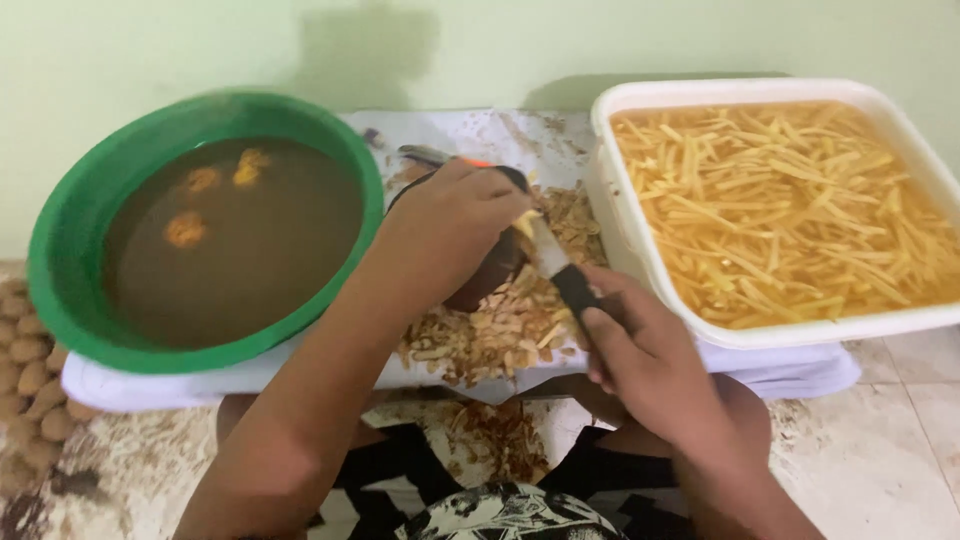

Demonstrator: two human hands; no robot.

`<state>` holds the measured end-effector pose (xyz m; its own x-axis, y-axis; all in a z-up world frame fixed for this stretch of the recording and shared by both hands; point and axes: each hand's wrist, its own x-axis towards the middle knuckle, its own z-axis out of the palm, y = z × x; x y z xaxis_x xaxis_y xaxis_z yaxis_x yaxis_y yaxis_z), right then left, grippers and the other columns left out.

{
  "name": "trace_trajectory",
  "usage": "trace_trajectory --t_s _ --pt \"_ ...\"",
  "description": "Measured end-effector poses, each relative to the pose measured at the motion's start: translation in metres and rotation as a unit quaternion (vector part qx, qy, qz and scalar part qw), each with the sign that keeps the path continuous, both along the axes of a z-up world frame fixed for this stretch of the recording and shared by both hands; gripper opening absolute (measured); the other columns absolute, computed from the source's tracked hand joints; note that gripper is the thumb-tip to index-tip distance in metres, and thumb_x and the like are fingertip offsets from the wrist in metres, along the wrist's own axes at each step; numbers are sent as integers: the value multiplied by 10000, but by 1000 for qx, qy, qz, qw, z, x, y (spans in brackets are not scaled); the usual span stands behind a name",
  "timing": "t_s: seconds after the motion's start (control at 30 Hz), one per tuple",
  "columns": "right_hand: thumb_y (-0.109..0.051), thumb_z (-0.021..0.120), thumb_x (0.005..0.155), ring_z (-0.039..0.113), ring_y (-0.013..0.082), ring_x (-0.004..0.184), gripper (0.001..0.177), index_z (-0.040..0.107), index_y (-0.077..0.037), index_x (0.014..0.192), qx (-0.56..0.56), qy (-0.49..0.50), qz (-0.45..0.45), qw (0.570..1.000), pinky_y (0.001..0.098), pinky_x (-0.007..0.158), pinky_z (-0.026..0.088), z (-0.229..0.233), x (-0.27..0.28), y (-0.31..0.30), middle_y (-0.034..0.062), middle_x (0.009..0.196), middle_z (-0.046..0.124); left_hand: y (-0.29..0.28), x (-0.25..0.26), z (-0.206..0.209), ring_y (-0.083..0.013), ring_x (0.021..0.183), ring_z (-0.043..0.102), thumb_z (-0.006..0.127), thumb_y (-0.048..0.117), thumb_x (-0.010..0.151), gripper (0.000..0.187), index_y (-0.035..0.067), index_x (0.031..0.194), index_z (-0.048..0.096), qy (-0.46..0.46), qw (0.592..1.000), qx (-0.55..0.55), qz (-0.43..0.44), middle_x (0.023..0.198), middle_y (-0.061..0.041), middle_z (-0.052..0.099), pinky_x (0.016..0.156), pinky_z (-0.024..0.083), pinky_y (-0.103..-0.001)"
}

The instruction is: Cleaning potatoes with a toothbrush in water and cutting them into fries with a knife.

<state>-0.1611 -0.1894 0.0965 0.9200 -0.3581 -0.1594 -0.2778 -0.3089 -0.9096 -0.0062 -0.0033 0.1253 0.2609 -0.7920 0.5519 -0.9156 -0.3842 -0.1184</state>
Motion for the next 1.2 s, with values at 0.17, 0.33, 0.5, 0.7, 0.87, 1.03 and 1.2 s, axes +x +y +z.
trace_trajectory --t_s 0.17,0.33,0.5,0.7,0.87,1.03,1.2 --pt "-43 547 959 587 222 516 508 601 -51 1464 -109 -11 -83 990 339 434 455 49 -26 -52 129 702 666 -88 14 14 -245 967 604 637 112 897 224 129 1116 684 1 994 -82 -78 1051 -36 663 822 534 -351" --pt "-37 542 969 588 209 567 433 663 -13 1384 -254 -6 -166 953 338 509 437 70 -40 -99 106 750 674 -182 32 -1 -295 976 643 664 17 751 299 136 1024 691 77 974 -105 -186 1051 -21 686 827 522 -425" --pt "-88 575 940 672 281 720 499 652 -61 1432 -298 85 -223 924 383 668 494 61 -59 -137 161 885 732 -233 44 -28 -280 916 682 823 177 757 268 171 1016 753 229 956 60 -174 999 -14 752 784 510 -447" --pt "-85 581 954 654 273 723 479 659 -82 1427 -271 98 -240 927 387 655 494 47 -66 -160 166 871 738 -258 43 -40 -385 1158 604 620 329 904 480 236 1375 635 219 946 237 -40 1320 -123 626 918 513 -563" --pt "-68 592 933 699 315 883 481 653 -90 1410 -286 92 -233 925 421 762 529 38 -62 -173 188 1064 755 -254 12 -16 -327 1267 458 534 325 919 469 254 1382 541 318 883 342 -43 1379 -39 514 1058 318 -580" --pt "-73 582 940 699 301 867 468 658 -78 1402 -287 78 -221 929 402 747 525 33 -61 -181 186 1055 753 -264 6 -14 -348 859 688 635 97 831 268 118 1095 679 188 970 134 -80 948 -96 730 704 540 -486" --pt "-72 564 984 691 302 827 479 641 -39 1455 -309 55 -246 917 418 680 506 27 -56 -198 177 941 744 -262 7 -17 -446 1574 -63 545 794 789 1049 319 1652 184 320 855 407 28 1742 -124 -31 1170 153 -752"
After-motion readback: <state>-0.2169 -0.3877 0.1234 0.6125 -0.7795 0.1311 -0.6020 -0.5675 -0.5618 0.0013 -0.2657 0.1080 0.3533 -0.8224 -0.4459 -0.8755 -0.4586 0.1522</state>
